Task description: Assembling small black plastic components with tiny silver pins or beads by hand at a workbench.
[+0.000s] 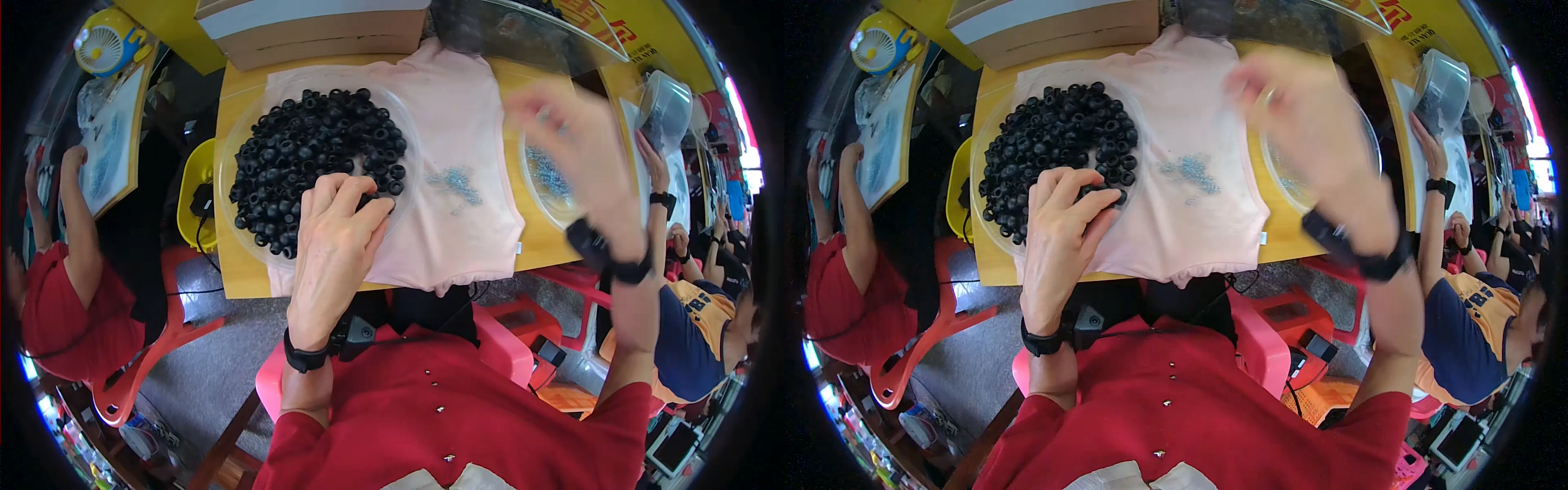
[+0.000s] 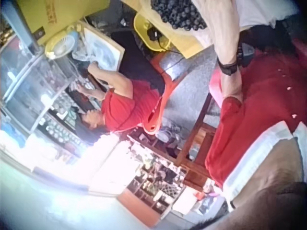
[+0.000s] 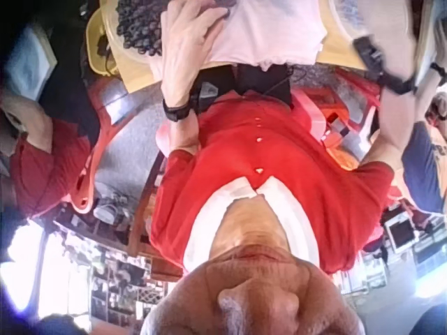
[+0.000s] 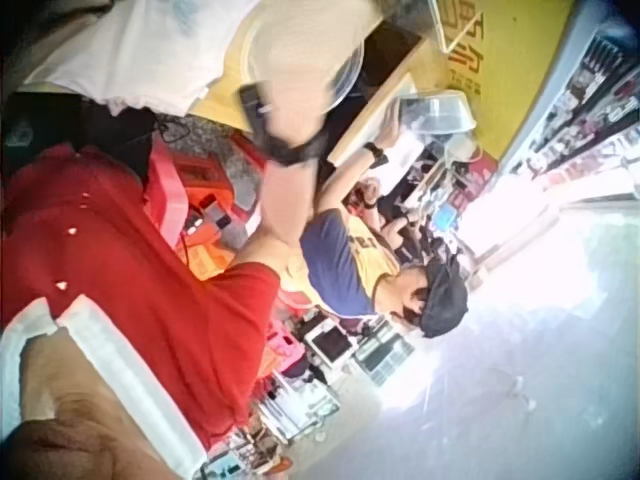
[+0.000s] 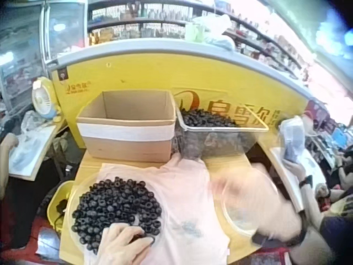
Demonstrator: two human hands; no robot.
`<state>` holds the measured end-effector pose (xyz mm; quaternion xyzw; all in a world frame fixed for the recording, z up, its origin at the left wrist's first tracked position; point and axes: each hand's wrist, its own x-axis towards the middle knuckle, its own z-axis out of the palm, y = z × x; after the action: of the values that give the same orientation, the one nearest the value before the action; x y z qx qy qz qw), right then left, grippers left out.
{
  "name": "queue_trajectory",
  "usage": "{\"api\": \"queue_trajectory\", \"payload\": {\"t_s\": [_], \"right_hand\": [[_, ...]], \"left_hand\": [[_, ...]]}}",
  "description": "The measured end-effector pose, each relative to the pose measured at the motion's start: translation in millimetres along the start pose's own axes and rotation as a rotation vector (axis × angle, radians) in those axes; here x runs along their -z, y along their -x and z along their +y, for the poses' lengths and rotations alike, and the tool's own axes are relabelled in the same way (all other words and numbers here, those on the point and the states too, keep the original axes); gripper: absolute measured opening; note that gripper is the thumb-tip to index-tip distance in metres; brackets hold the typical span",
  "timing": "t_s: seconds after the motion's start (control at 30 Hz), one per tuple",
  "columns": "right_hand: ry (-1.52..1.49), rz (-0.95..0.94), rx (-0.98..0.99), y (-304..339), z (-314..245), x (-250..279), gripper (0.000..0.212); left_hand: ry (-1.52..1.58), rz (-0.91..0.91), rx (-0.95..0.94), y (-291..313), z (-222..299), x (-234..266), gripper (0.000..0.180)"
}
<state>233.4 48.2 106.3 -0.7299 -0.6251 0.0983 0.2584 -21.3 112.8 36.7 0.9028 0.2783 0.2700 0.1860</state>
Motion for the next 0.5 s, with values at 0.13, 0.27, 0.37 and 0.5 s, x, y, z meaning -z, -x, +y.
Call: {"api": "queue_trajectory", "payload": {"t_s": [0.13,0.27,0.37,0.5], "right_hand": [[0.035,-0.1,0.057,60.2,-12.4,-49.8,0.012],[0.194,-0.076,0.157,78.5,-2.9,-77.8,0.016],[0.298,-0.041,0.216,82.0,-1.5,-83.4,0.014],[0.269,0.02,0.252,84.0,-0.2,-85.6,0.013]], "left_hand": [[-0.052,-0.043,0.01,-7.1,-0.7,-13.6,0.02],[-0.089,-0.072,0.018,-10.1,2.2,-14.7,0.021],[-0.086,-0.083,0.017,-11.0,1.9,-15.8,0.021],[-0.06,0.017,0.022,-9.4,10.4,-9.5,0.022]]}}
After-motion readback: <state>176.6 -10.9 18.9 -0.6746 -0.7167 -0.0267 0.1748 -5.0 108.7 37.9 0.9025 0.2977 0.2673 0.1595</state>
